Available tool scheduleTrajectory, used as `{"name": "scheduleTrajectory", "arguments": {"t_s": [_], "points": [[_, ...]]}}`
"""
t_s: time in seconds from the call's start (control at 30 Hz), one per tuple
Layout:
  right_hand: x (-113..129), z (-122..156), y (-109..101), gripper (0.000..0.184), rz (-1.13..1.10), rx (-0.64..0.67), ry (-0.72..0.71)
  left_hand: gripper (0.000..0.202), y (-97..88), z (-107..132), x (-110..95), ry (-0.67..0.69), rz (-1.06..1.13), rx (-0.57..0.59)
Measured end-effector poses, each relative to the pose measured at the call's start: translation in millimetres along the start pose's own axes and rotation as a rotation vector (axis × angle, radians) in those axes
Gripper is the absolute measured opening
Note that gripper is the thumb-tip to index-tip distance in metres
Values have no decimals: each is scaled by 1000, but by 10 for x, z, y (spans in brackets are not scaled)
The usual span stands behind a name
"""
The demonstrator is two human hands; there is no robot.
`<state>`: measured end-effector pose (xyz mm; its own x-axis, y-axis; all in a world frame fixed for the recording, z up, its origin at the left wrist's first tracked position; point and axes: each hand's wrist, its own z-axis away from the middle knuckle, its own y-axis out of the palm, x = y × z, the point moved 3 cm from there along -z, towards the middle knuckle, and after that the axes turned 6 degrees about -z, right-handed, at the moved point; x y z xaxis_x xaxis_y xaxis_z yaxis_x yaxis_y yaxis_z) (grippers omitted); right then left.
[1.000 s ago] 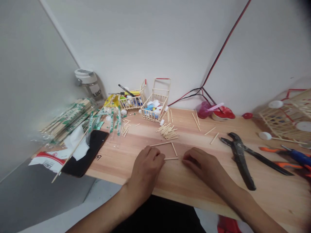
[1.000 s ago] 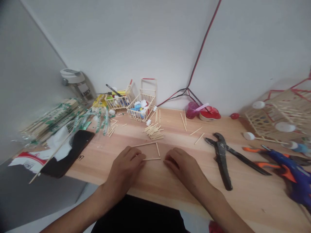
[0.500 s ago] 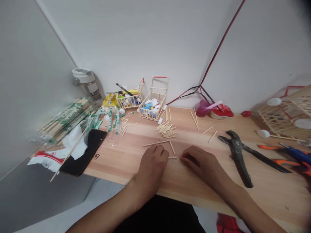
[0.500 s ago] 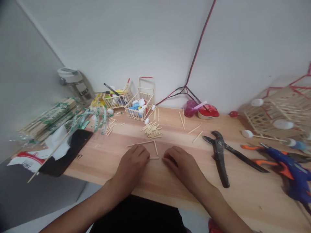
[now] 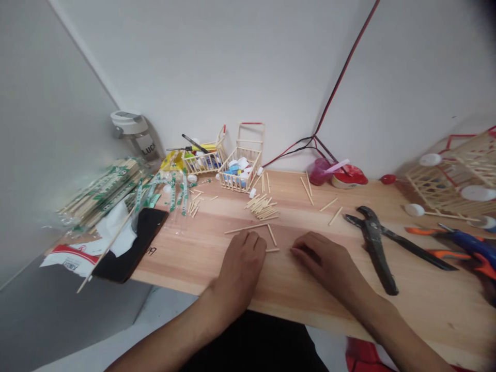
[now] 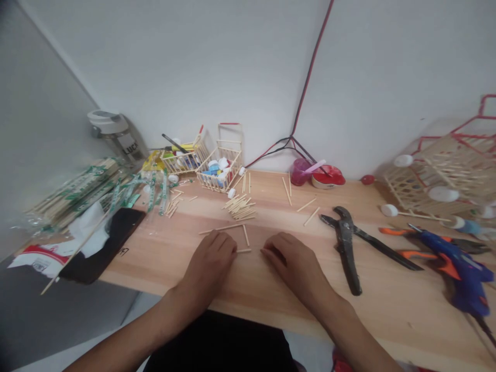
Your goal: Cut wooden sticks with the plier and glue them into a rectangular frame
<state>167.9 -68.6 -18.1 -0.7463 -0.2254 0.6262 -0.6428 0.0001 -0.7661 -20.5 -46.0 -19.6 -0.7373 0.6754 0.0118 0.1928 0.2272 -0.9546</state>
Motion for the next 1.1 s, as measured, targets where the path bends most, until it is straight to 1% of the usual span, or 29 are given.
{"name": "scheduleTrajectory", "arguments": {"t_s": [0.13,0.27,0.37,0.53,0.73,0.8,0.9,1.0,1.1], "points": [[2,-9,6,12,-6,-10,-7,16,-33,4,4,26,44,-29],[-4,-9,6,12,-9,-23,-2,12,-37,23,16,16,179,-22],[-11,-1,5,12,-8,-29,-5,13,-13,51,28,7,254,-20],[-23,2,15,11,-11,-56,-25,13,10,81,29,-3,281,-16],[1,9,-6,12,11,-89,-45,14,-27,89,-3,-58,294,-31],[27,23,-61,13,40,-133,-46,14,-40,89,-15,-44,280,-27],[40,77,-206,16,95,-241,-13,14,-52,88,-15,-17,254,-10],[-27,191,-403,20,150,-359,79,15,-48,89,-2,-8,237,3],[-152,359,-632,26,223,-459,199,17,-38,86,18,-4,248,-13]]}}
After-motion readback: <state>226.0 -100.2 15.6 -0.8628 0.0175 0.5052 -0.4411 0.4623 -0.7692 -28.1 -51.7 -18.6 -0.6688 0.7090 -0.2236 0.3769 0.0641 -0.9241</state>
